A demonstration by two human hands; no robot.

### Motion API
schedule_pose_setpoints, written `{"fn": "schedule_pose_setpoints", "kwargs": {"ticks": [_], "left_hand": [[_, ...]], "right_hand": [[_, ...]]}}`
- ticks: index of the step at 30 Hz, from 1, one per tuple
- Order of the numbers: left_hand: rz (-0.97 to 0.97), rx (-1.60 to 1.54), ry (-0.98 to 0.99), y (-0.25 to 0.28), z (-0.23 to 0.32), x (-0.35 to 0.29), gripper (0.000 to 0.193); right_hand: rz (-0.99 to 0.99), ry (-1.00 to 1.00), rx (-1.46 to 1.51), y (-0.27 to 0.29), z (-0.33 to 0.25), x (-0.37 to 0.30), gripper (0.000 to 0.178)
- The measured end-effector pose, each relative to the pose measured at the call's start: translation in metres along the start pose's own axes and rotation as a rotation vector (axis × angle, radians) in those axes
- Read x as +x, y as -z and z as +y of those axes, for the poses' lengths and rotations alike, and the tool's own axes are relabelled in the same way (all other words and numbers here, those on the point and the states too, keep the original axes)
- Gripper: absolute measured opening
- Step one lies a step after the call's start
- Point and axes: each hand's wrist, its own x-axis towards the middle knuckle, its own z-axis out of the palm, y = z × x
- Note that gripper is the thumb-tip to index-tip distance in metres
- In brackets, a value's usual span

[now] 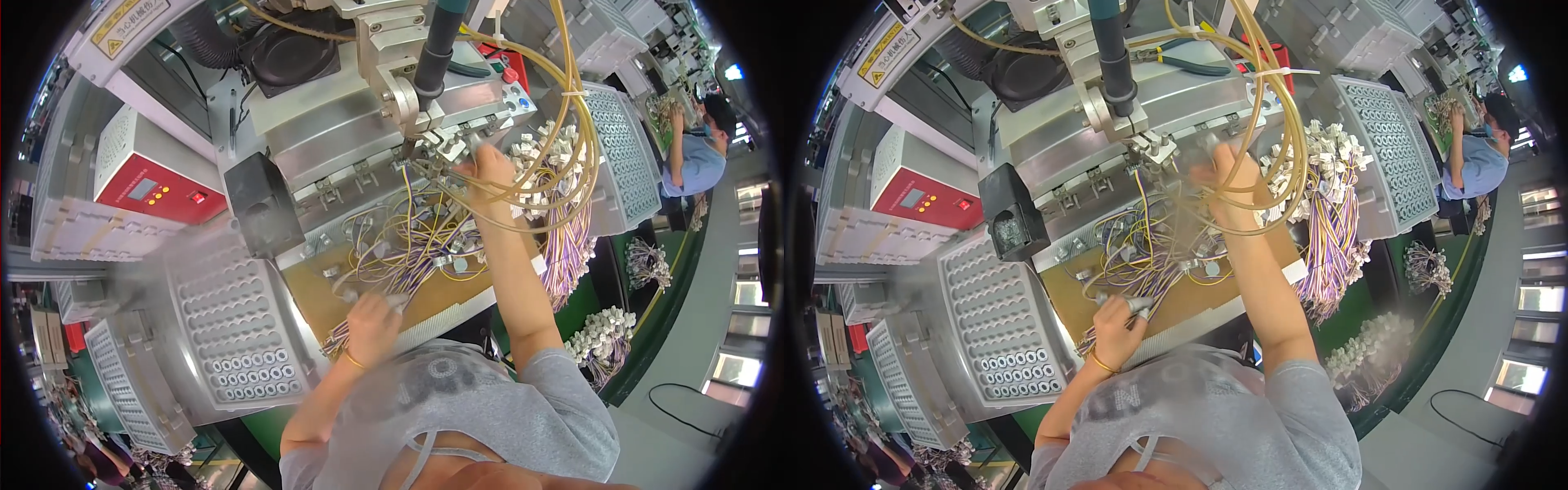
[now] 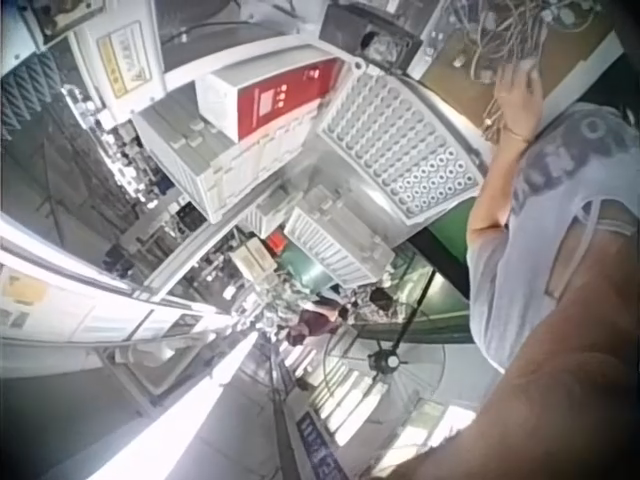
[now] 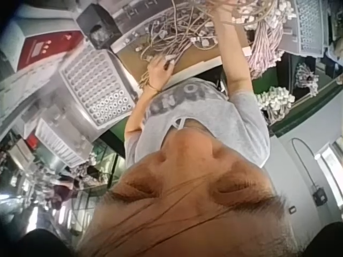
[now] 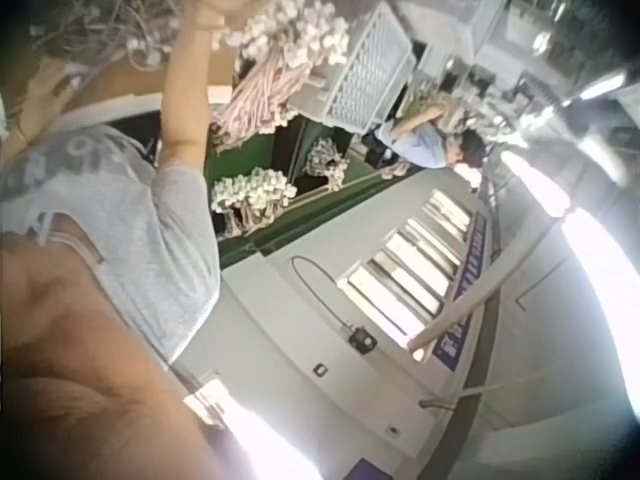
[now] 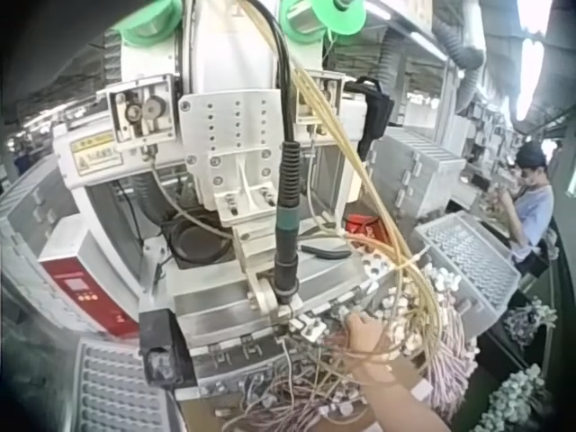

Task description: The person assembles wire harnesses by taking small components from a tray, fitting them onto the connectors of wire bundles by hand, and inserting the wire assemblies into a machine.

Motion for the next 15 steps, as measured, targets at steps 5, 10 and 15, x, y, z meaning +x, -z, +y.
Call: {"fn": "schedule_pose_setpoints", "kwargs": {"ticks": [5, 10, 15], "left_hand": [[-0.026, -0.838, 0.832, 0.026, 0.014, 0.007, 0.017], [-0.27, -0.339, 0.602, 0.069, -0.008, -0.032, 0.022], [0.046, -0.055, 0.591, 0.115, 0.006, -0.03, 0.026]], "right_hand": [[-0.127, -0.164, -0.231, 0.014, -0.004, 0.018, 0.015], [-0.034, 0.256, -0.692, 0.054, -0.015, -0.001, 0.018], [-0.689, 0.249, -0.629, 0.002, -0.039, -0.097, 0.019]]}}
